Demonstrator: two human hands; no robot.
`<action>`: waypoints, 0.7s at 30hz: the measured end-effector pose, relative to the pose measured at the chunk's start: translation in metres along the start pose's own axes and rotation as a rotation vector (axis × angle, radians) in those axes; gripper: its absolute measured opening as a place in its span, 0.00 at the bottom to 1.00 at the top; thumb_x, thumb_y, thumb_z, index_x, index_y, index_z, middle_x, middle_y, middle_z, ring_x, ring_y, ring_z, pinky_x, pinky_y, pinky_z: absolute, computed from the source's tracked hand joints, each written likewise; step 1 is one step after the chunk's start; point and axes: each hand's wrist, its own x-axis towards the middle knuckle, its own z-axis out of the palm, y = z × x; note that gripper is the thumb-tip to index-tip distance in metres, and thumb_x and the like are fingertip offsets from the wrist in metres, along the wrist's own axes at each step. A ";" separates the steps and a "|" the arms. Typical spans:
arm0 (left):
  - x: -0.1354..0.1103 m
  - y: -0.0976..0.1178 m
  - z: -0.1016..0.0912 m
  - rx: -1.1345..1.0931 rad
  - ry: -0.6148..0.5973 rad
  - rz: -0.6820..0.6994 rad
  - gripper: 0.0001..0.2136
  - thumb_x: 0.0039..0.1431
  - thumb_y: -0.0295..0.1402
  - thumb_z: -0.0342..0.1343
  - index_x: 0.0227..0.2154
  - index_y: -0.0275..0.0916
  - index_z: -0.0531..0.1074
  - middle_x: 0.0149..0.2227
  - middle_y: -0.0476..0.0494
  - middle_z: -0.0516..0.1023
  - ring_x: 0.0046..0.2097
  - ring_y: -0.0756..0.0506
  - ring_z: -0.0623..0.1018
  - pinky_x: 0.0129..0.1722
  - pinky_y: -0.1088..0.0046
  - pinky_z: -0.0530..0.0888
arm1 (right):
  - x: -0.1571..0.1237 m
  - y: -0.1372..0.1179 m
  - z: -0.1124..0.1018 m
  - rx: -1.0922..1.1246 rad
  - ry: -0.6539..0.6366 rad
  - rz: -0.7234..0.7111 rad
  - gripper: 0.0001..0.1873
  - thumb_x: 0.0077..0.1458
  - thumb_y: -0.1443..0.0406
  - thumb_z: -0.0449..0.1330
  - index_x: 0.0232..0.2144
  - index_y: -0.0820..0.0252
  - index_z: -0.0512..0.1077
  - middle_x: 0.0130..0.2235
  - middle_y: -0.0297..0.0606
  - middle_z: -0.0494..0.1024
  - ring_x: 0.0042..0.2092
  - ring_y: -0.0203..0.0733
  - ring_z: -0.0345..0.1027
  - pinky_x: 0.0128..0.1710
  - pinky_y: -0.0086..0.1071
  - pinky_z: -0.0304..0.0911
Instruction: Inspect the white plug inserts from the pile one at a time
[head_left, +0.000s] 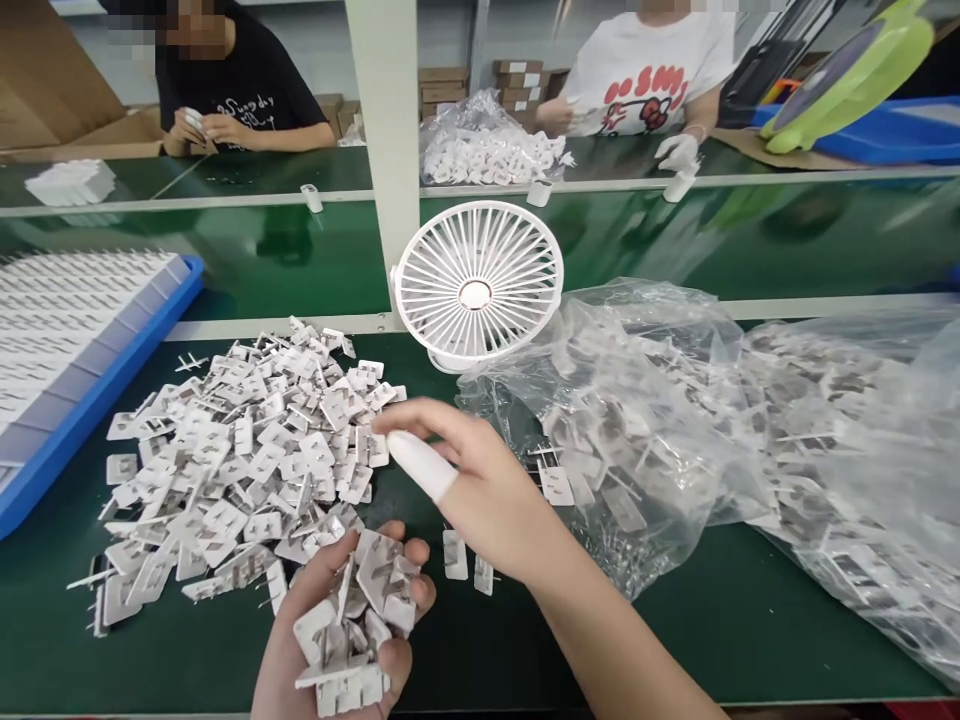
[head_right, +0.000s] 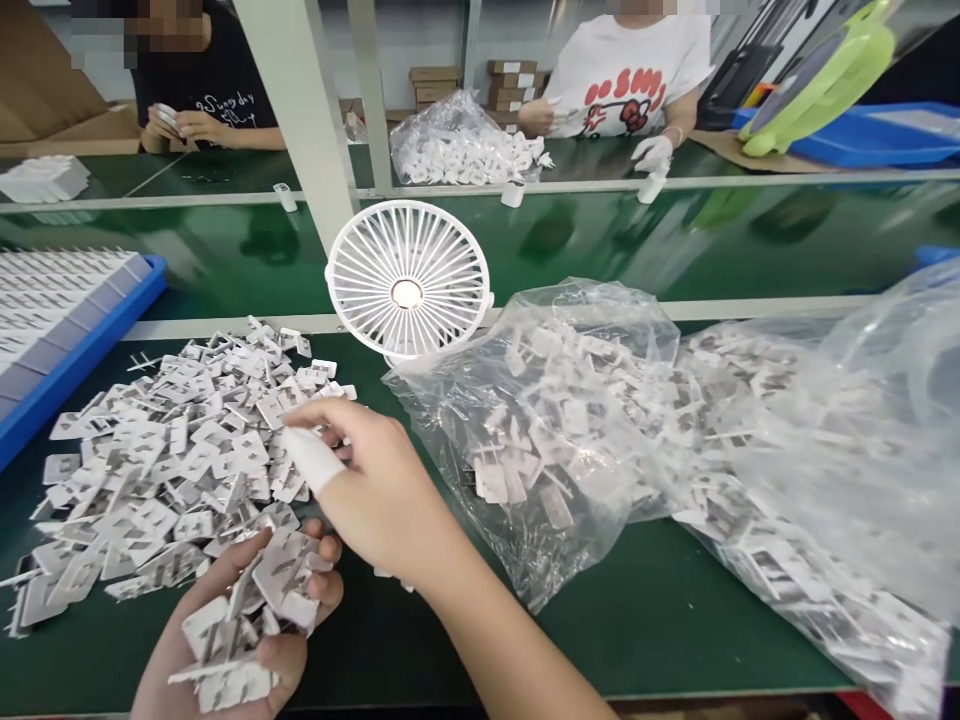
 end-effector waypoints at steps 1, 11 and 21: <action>0.000 0.000 0.002 0.042 -0.034 0.004 0.09 0.56 0.29 0.51 0.35 0.27 0.71 0.33 0.36 0.73 0.32 0.46 0.73 0.18 0.80 0.70 | -0.008 0.005 -0.004 -0.074 -0.016 -0.026 0.10 0.57 0.66 0.52 0.40 0.52 0.70 0.46 0.35 0.70 0.49 0.42 0.63 0.48 0.37 0.59; 0.012 -0.011 0.008 0.194 -0.091 -0.049 0.11 0.58 0.31 0.51 0.27 0.32 0.75 0.26 0.44 0.78 0.23 0.51 0.75 0.18 0.79 0.71 | -0.057 0.019 -0.012 -0.308 -0.091 -0.121 0.14 0.53 0.70 0.57 0.40 0.49 0.71 0.54 0.34 0.63 0.55 0.45 0.52 0.41 0.32 0.65; 0.015 -0.016 0.007 0.233 -0.132 -0.057 0.14 0.61 0.32 0.45 0.37 0.30 0.74 0.34 0.37 0.79 0.36 0.43 0.78 0.20 0.77 0.74 | -0.053 0.030 -0.013 0.280 0.226 0.149 0.13 0.47 0.60 0.61 0.34 0.59 0.65 0.27 0.33 0.71 0.27 0.35 0.65 0.29 0.29 0.60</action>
